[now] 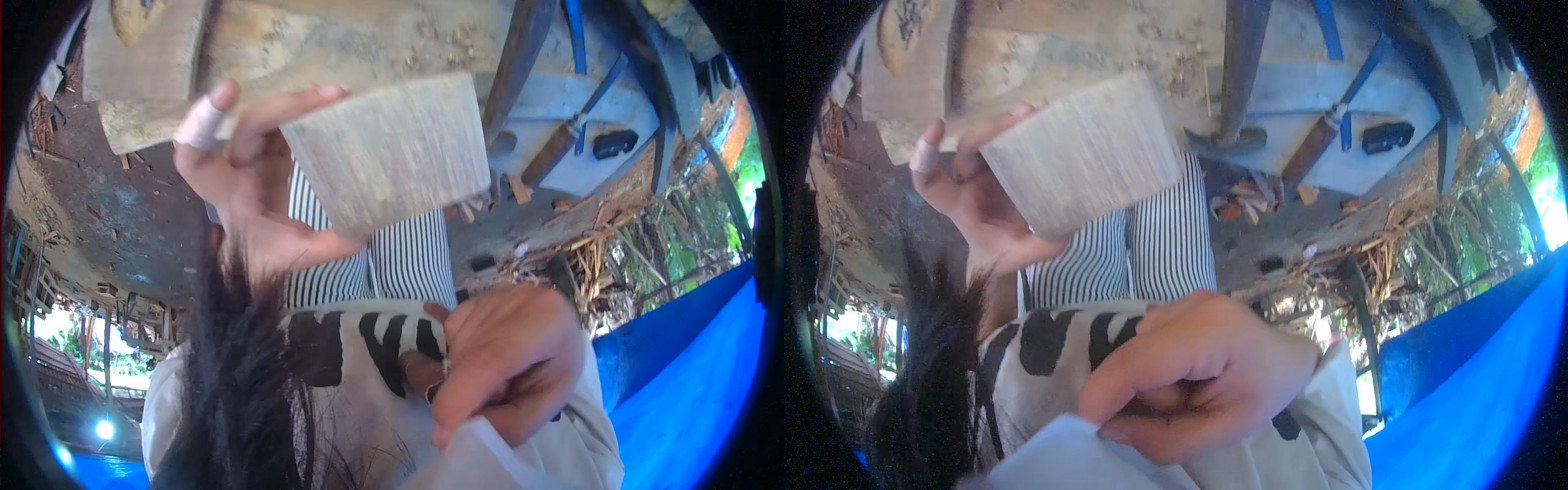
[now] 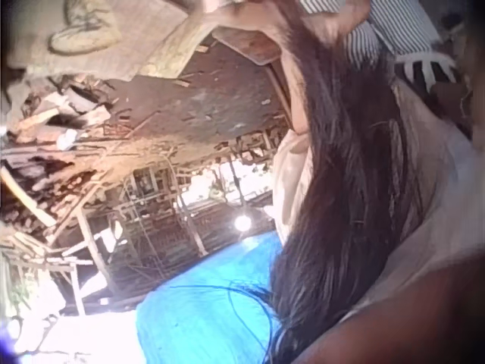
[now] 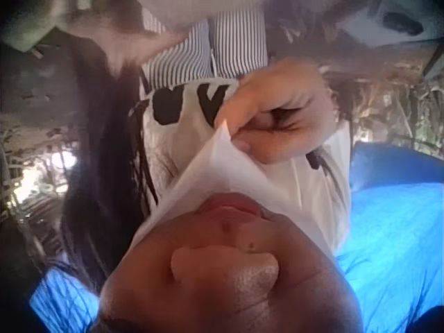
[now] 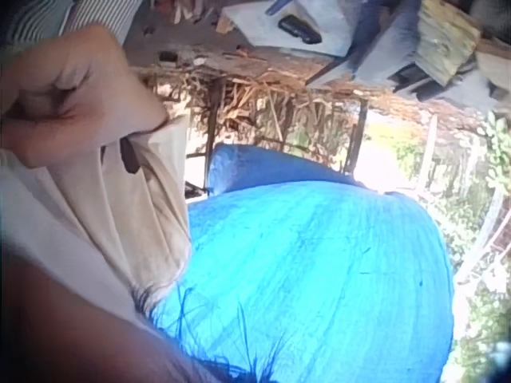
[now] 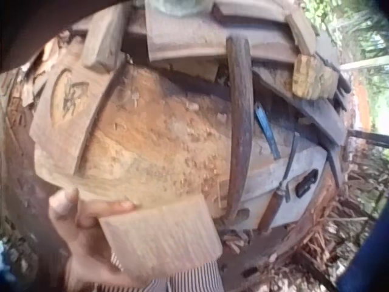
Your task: Sanding a small wooden block and then using a chisel to carve its surface.
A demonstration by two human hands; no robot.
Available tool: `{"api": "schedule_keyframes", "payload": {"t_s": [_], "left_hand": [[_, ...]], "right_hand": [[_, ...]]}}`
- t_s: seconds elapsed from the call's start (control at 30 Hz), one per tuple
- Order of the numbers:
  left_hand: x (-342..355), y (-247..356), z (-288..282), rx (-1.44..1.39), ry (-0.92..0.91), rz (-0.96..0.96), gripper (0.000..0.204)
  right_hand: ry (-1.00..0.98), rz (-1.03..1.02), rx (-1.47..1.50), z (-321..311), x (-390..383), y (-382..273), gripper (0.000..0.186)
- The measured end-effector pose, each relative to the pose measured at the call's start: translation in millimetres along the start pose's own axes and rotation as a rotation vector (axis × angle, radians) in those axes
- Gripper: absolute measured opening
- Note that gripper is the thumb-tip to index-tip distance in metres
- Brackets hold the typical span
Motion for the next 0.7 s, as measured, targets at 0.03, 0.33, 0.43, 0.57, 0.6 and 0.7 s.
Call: {"api": "schedule_keyframes", "payload": {"t_s": [0.03, 0.33, 0.43, 0.57, 0.6, 0.7], "left_hand": [[3, -3, 2, -0.048, -0.004, 0.006, 0.131], [21, 25, 8, 0.021, -0.005, -0.018, 0.131], [21, 20, 10, 0.281, 0.106, -0.068, 0.137], [27, 16, 7, 0.039, 0.081, 0.021, 0.137], [26, 12, 6, 0.009, 0.077, -0.009, 0.137], [26, -12, 4, -0.177, 0.007, 0.074, 0.132]], "right_hand": [[-0.005, 0.088, 0.066, -2, -5, 6, 0.014], [-0.101, 0.312, 0.128, 12, -16, 20, 0.015], [-0.248, 0.465, 0.162, 9, -25, 25, 0.035], [-0.193, 0.445, 0.126, 9, -29, 27, 0.030], [-0.163, 0.424, 0.106, 7, -30, 29, 0.029], [-0.017, 0.339, 0.201, -4, -25, 34, 0.022]]}}
Point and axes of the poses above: each hand's wrist, its own x-axis towards the middle knuckle, its own z-axis out of the palm, y = z × x, the point moved 4 cm from there along x, towards the middle knuckle, and after that the axes turned 4 degrees about -z, right-handed, at the moved point
